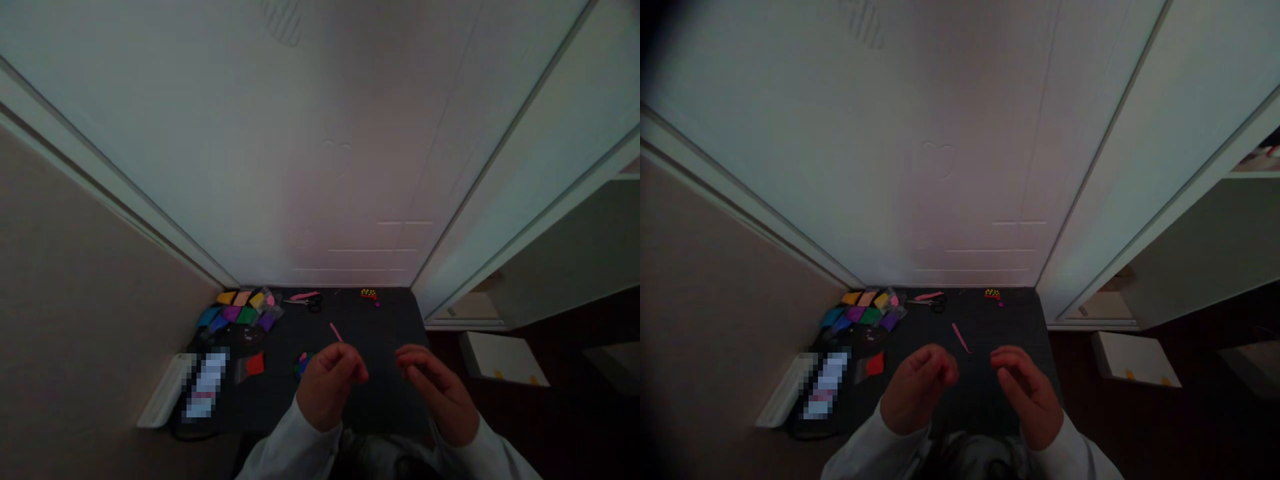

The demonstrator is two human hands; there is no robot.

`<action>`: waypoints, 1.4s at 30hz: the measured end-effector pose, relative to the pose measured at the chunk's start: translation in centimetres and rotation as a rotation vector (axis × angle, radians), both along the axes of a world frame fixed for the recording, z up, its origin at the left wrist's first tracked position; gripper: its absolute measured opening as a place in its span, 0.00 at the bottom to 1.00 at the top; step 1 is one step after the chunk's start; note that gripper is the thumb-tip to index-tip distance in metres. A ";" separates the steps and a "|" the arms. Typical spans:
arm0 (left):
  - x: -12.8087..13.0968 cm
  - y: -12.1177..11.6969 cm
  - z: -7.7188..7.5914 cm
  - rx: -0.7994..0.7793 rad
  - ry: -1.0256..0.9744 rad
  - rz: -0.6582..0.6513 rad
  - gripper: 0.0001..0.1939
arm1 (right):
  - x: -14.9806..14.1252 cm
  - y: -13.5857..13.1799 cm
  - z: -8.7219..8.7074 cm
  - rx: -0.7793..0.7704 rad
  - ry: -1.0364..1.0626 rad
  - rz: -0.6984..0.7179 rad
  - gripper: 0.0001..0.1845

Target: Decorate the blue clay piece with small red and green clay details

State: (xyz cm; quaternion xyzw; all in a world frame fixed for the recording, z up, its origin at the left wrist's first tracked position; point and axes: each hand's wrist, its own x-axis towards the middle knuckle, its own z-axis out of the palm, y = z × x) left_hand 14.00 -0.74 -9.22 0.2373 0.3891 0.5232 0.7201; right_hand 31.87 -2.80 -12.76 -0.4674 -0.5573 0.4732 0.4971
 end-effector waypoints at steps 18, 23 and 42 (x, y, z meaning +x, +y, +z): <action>-0.2 -2.1 0.7 0.051 0.178 0.090 0.09 | 0.7 1.9 0.9 0.125 0.045 0.165 0.08; -4.4 -1.0 1.3 0.156 0.221 0.036 0.11 | -4.3 1.8 1.9 0.159 0.082 0.160 0.08; -8.3 -0.3 0.8 0.163 0.032 0.009 0.15 | -10.3 0.9 4.8 0.265 -0.103 0.174 0.10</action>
